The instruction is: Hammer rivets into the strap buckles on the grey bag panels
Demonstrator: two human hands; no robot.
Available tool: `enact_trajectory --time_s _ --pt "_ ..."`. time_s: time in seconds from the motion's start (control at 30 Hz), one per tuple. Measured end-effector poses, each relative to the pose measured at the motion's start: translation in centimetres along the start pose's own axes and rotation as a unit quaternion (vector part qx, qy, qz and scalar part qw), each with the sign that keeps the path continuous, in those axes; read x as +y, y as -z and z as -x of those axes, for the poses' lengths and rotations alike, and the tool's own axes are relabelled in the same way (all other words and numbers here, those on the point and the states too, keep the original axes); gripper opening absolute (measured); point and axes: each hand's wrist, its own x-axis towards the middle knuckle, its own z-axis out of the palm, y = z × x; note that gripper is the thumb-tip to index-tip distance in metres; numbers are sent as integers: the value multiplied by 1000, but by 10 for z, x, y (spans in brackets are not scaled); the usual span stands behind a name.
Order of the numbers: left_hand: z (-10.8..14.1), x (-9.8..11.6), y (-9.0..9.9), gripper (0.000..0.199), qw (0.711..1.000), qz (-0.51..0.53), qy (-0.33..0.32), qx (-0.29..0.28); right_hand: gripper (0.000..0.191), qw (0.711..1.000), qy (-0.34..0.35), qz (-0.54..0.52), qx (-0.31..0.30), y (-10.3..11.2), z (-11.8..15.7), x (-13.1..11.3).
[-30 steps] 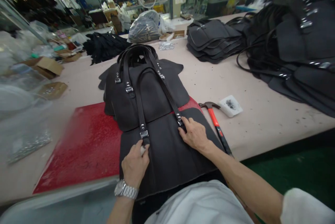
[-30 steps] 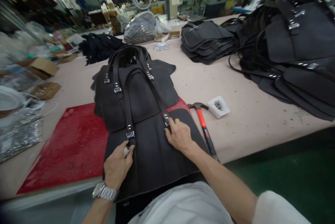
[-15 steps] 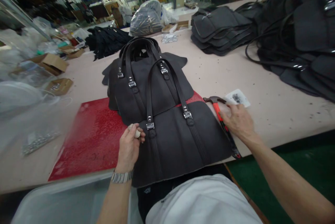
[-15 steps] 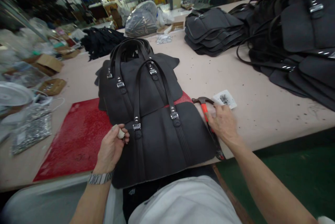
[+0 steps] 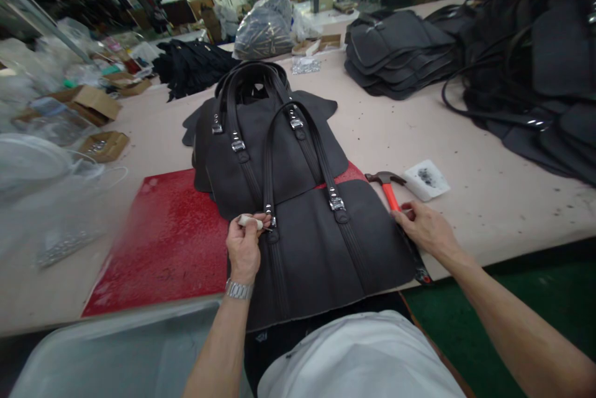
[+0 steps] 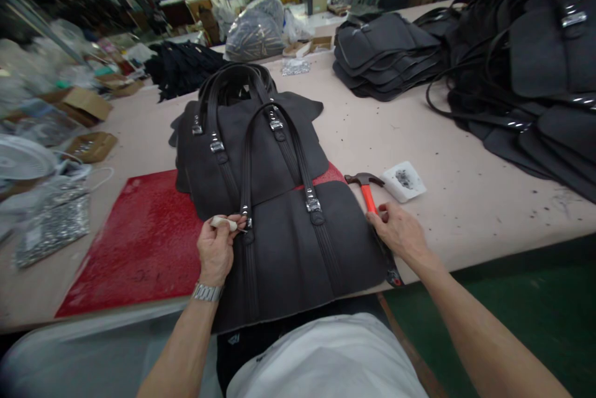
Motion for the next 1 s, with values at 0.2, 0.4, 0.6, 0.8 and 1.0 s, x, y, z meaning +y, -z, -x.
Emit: enact_trajectory --time_s 0.2,0.4,0.6,0.8,1.0 --pt "-4 0 4 35 999 4 11 -30 31 1000 5 -2 -15 1 -6 -11" --pt "0 2 2 36 999 -41 7 -26 27 917 -108 -349 -160 17 -13 -7" --pt "1 10 -1 34 989 -141 -23 -44 26 818 -111 -498 -266 24 3 -4" --pt "2 22 -1 19 943 -269 -124 -154 27 836 -117 -512 -158 56 11 -34" --pt "12 22 -3 15 935 -281 -157 -149 27 896 161 -412 41 140 34 -120"
